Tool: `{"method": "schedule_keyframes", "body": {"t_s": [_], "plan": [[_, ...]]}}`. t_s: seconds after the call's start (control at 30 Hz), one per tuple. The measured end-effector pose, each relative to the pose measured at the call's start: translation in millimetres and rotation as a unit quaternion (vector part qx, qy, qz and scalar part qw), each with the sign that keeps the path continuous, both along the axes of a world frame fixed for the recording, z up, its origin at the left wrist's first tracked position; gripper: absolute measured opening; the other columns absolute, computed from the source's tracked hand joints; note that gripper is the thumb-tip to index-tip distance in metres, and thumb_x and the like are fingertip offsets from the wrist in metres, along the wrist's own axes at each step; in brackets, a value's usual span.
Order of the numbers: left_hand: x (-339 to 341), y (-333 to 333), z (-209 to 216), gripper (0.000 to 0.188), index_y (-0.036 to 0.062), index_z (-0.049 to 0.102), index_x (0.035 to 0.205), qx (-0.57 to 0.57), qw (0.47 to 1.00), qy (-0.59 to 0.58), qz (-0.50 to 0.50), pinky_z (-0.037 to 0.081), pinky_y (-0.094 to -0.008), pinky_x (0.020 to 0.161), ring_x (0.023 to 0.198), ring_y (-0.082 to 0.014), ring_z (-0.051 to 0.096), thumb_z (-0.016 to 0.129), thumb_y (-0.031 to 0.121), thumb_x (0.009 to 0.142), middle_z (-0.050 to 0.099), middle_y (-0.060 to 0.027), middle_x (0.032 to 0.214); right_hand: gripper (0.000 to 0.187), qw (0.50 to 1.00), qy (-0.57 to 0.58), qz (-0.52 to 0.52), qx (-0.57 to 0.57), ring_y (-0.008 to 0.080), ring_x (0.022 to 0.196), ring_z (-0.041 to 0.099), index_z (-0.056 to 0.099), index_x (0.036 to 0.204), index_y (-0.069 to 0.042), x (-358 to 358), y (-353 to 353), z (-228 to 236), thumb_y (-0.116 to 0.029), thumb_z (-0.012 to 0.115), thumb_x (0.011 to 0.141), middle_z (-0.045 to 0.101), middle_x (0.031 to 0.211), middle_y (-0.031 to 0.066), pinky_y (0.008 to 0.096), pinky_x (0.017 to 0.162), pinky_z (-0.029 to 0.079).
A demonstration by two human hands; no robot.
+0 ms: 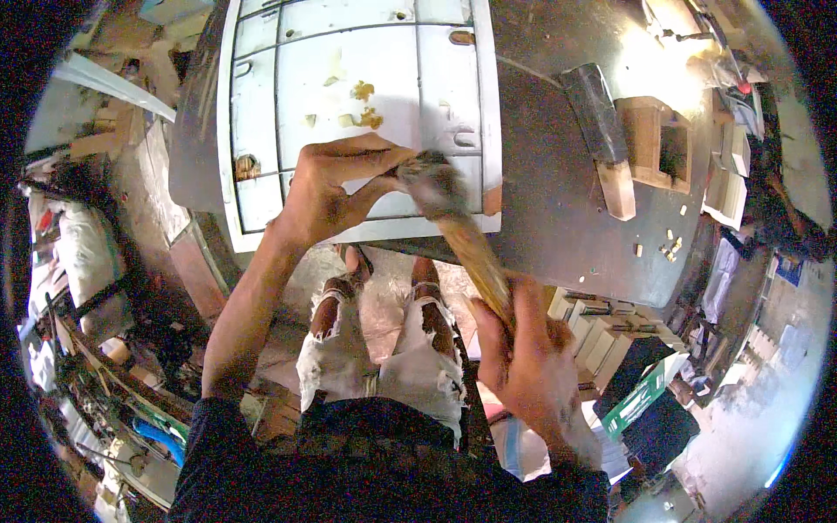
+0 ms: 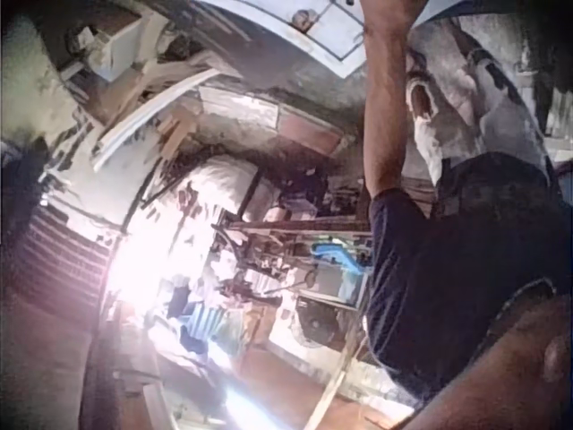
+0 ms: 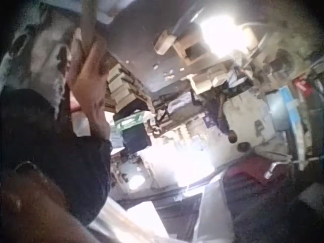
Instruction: The person positions small wooden blocks and metal components on a white frame, hammering them into place. The person then picks up a long metal ruler and uses it to measure or check the alignment of components on the frame.
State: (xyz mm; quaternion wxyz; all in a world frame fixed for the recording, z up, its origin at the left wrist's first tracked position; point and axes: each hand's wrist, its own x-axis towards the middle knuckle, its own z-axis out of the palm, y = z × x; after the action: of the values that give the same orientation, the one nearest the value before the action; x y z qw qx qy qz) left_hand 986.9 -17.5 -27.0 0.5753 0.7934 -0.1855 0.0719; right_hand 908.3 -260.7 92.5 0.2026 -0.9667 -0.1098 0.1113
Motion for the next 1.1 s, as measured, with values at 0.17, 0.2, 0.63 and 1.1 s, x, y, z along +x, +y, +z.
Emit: {"method": "schedule_keyframes", "body": {"t_s": [0.17, 0.2, 0.63, 1.1], "plan": [[4.6, 0.9, 2.5, 0.031, 0.0011, 0.072, 0.107, 0.019, 1.000, -0.012, -0.008, 0.057, -0.0358, 0.072, 0.081, -0.0299, 0.068, 0.076, 0.000, 0.077, 0.070, -0.0147, 0.098, 0.039, 0.998, -0.051, 0.021, -0.028, 0.0407, 0.069, 0.067, 0.053, 0.118, -0.002, -4.0, 3.5, -9.3, -0.024, 0.069, 0.090, 0.066, 0.075, 0.0195, 0.0487, 0.052, 0.051], [4.9, 0.4, 1.2, 0.030, 0.0006, 0.072, 0.107, 0.015, 1.000, -0.014, -0.001, 0.057, -0.0357, 0.072, 0.081, -0.0298, 0.069, 0.076, -0.001, 0.077, 0.071, -0.0146, 0.097, 0.037, 0.991, -0.051, 0.059, -0.111, 0.0405, 0.069, 0.068, 0.053, 0.117, -0.001, 1.7, 8.4, -12.1, -0.022, 0.068, 0.090, 0.066, 0.075, 0.0194, 0.0479, 0.052, 0.052], [1.0, -6.1, 4.0, 0.030, -0.0024, 0.071, 0.107, -0.018, 1.000, 0.019, -0.014, 0.059, -0.0354, 0.076, 0.088, -0.0286, 0.071, 0.071, -0.008, 0.078, 0.070, -0.0151, 0.099, 0.047, 0.999, 0.005, 0.036, 0.009, 0.0349, 0.059, 0.066, 0.052, 0.123, 0.005, -0.2, -9.6, -22.8, -0.025, 0.069, 0.090, 0.064, 0.074, 0.0195, 0.0445, 0.053, 0.053], [-179.6, 116.7, 24.7, 0.045, 0.0004, 0.047, 0.137, -0.388, 0.802, 0.216, 0.399, 0.043, -0.0390, 0.097, 0.112, -0.0219, 0.052, 0.047, 0.031, 0.104, 0.053, -0.0104, 0.129, 0.037, 0.980, -0.174, -0.090, -0.039, 0.0393, 0.095, 0.067, 0.058, 0.124, -0.002, 70.0, -87.3, -116.2, -0.024, 0.064, 0.094, 0.066, 0.106, 0.0245, 0.0463, 0.080, 0.054]]}}
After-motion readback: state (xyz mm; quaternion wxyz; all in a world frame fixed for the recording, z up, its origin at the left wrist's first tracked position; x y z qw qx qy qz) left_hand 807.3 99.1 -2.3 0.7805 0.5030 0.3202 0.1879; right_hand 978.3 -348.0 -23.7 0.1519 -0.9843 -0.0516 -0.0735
